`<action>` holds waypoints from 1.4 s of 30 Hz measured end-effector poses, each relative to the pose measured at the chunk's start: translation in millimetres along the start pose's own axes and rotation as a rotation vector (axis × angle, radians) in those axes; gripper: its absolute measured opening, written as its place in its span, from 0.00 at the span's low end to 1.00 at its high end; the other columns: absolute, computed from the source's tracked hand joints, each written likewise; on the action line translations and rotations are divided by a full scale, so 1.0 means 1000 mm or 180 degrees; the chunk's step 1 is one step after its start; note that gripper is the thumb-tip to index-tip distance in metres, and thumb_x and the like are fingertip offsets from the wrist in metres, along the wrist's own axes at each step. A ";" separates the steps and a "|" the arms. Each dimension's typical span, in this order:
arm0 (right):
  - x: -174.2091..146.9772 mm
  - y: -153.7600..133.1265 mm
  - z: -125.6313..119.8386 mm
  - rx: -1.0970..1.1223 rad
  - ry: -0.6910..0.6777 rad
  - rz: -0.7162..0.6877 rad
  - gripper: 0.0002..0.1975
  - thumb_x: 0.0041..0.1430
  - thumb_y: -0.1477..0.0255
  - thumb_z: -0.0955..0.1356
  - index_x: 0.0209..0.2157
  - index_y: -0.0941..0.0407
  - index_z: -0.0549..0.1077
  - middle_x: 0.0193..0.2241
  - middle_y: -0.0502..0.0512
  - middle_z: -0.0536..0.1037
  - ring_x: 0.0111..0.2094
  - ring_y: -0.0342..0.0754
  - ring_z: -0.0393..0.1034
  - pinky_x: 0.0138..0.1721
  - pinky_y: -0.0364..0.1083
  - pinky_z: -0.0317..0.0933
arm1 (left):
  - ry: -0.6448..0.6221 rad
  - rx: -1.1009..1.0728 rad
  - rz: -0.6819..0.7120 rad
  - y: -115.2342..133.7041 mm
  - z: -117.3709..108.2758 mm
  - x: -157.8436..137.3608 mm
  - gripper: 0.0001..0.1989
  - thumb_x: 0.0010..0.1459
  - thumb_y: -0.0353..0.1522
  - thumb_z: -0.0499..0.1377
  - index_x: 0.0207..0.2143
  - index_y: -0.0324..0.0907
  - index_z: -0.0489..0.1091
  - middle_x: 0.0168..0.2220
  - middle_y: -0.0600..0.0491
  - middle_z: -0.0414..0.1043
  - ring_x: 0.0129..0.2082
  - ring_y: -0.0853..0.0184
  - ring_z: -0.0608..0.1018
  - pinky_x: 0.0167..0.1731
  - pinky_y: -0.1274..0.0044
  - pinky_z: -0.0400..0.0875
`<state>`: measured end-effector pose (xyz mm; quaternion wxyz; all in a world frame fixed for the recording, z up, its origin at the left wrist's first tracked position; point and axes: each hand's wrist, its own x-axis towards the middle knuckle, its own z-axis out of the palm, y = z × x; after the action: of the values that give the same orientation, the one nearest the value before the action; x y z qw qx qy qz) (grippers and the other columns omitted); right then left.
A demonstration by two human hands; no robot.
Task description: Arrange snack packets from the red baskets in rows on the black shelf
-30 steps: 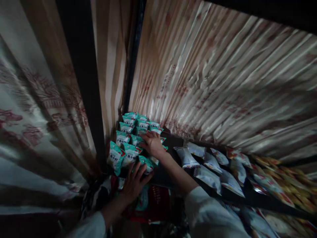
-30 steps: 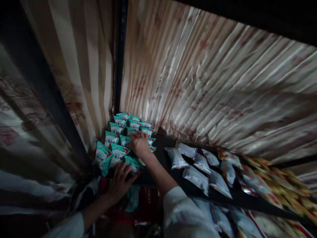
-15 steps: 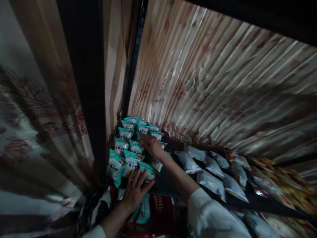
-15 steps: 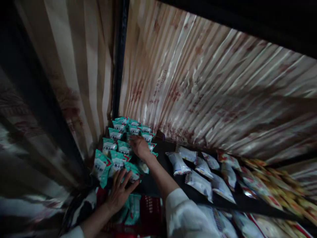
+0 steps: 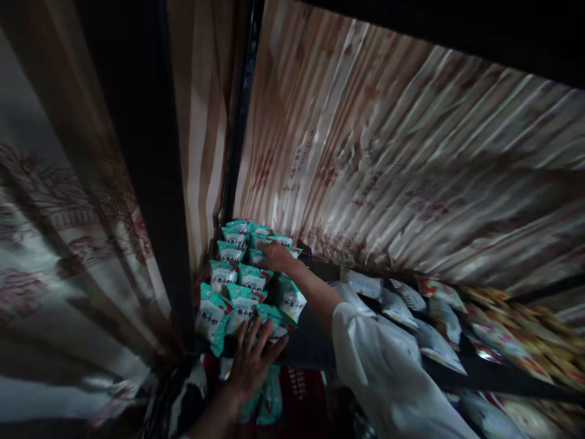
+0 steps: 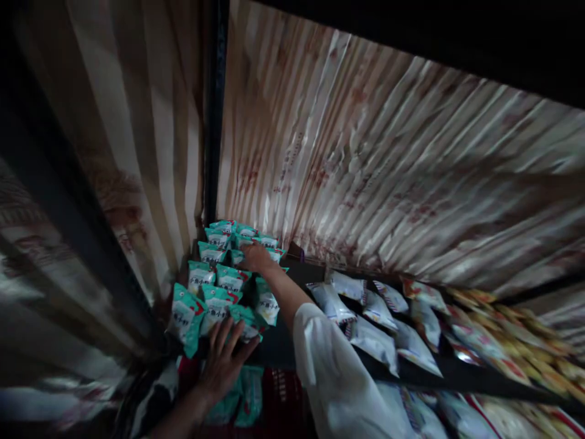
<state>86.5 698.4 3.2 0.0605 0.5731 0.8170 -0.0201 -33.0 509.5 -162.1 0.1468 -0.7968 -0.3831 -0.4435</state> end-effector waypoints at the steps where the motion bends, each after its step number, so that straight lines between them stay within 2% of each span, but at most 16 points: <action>1: 0.001 -0.001 0.001 0.0020 0.0008 0.0029 0.25 0.52 0.64 0.71 0.52 0.55 0.71 0.49 0.58 0.76 0.55 0.57 0.65 0.52 0.48 0.61 | -0.0008 0.0004 0.0002 0.000 0.000 0.000 0.32 0.55 0.25 0.59 0.60 0.58 0.58 0.66 0.54 0.52 0.66 0.54 0.51 0.63 0.59 0.45; 5: 0.003 -0.006 0.006 0.0165 0.0115 0.0158 0.24 0.56 0.63 0.68 0.54 0.55 0.68 0.50 0.58 0.75 0.52 0.54 0.69 0.49 0.46 0.63 | -0.0010 -0.0012 0.0014 0.000 0.000 0.000 0.33 0.56 0.25 0.58 0.61 0.57 0.57 0.66 0.53 0.51 0.66 0.54 0.51 0.63 0.59 0.45; 13: 0.003 -0.009 0.010 0.0430 0.0256 -0.0017 0.21 0.57 0.65 0.68 0.52 0.55 0.70 0.49 0.57 0.76 0.51 0.50 0.69 0.50 0.43 0.61 | -0.0111 0.0063 -0.0004 0.000 -0.001 0.001 0.32 0.56 0.27 0.58 0.61 0.59 0.56 0.65 0.54 0.53 0.66 0.55 0.49 0.63 0.59 0.43; 15: 0.001 -0.006 0.005 0.0389 0.0417 0.0247 0.19 0.62 0.64 0.64 0.52 0.54 0.70 0.49 0.57 0.76 0.51 0.50 0.69 0.50 0.44 0.60 | -0.0141 0.0072 -0.0015 0.000 -0.001 0.002 0.32 0.56 0.27 0.59 0.61 0.59 0.56 0.64 0.55 0.55 0.66 0.55 0.49 0.63 0.60 0.43; 17: 0.000 -0.003 -0.002 0.0151 0.0613 0.0696 0.19 0.65 0.63 0.59 0.51 0.56 0.71 0.47 0.61 0.77 0.51 0.53 0.68 0.50 0.48 0.60 | -0.0162 0.0108 -0.0037 0.000 -0.002 0.002 0.32 0.56 0.28 0.59 0.60 0.60 0.56 0.64 0.55 0.56 0.66 0.56 0.49 0.63 0.60 0.43; 20: 0.001 0.000 -0.010 -0.0249 0.0574 0.1059 0.23 0.66 0.60 0.55 0.48 0.59 0.72 0.43 0.66 0.78 0.54 0.60 0.65 0.51 0.56 0.56 | -0.0203 0.0156 -0.0009 0.000 -0.003 0.002 0.32 0.56 0.29 0.60 0.61 0.60 0.56 0.64 0.55 0.55 0.66 0.56 0.50 0.63 0.60 0.44; 23: 0.005 0.001 -0.013 -0.0332 0.0409 0.1032 0.25 0.66 0.59 0.53 0.48 0.58 0.73 0.42 0.68 0.78 0.53 0.62 0.64 0.50 0.58 0.56 | -0.0198 0.0143 -0.0009 0.000 -0.003 0.002 0.33 0.55 0.31 0.61 0.61 0.60 0.56 0.64 0.55 0.55 0.66 0.56 0.51 0.63 0.60 0.44; 26: 0.010 0.002 -0.012 -0.0391 0.0326 0.0914 0.24 0.65 0.59 0.55 0.49 0.56 0.73 0.45 0.67 0.77 0.55 0.62 0.62 0.51 0.58 0.54 | -0.0082 0.0074 -0.0073 0.001 -0.001 0.002 0.32 0.55 0.31 0.61 0.60 0.60 0.57 0.64 0.55 0.55 0.65 0.56 0.54 0.63 0.61 0.46; 32: 0.018 -0.001 -0.004 -0.0344 0.0239 0.0958 0.24 0.65 0.60 0.55 0.49 0.58 0.73 0.44 0.69 0.77 0.55 0.64 0.62 0.51 0.60 0.54 | 0.0062 -0.0015 -0.0104 0.001 0.002 0.004 0.27 0.57 0.33 0.60 0.57 0.61 0.62 0.59 0.56 0.63 0.65 0.57 0.55 0.64 0.62 0.44; 36: 0.023 -0.004 0.002 -0.0230 0.0240 0.0940 0.25 0.65 0.59 0.55 0.49 0.61 0.72 0.45 0.71 0.76 0.55 0.63 0.63 0.51 0.59 0.55 | 0.0115 0.0006 -0.0136 0.002 0.002 0.006 0.27 0.56 0.31 0.61 0.57 0.61 0.63 0.59 0.57 0.63 0.64 0.58 0.55 0.64 0.62 0.45; 42: 0.029 -0.005 0.008 -0.0018 0.0265 0.0911 0.23 0.66 0.62 0.54 0.52 0.57 0.70 0.43 0.66 0.78 0.51 0.58 0.69 0.49 0.55 0.59 | 0.0108 -0.0040 -0.0148 0.002 0.001 0.006 0.26 0.56 0.32 0.61 0.56 0.61 0.63 0.60 0.57 0.62 0.65 0.58 0.54 0.64 0.63 0.44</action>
<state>73.2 722.8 -8.5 0.0304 0.6839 0.7288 0.0148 -28.8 512.2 -157.5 0.1379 -0.7810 -0.3962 -0.4627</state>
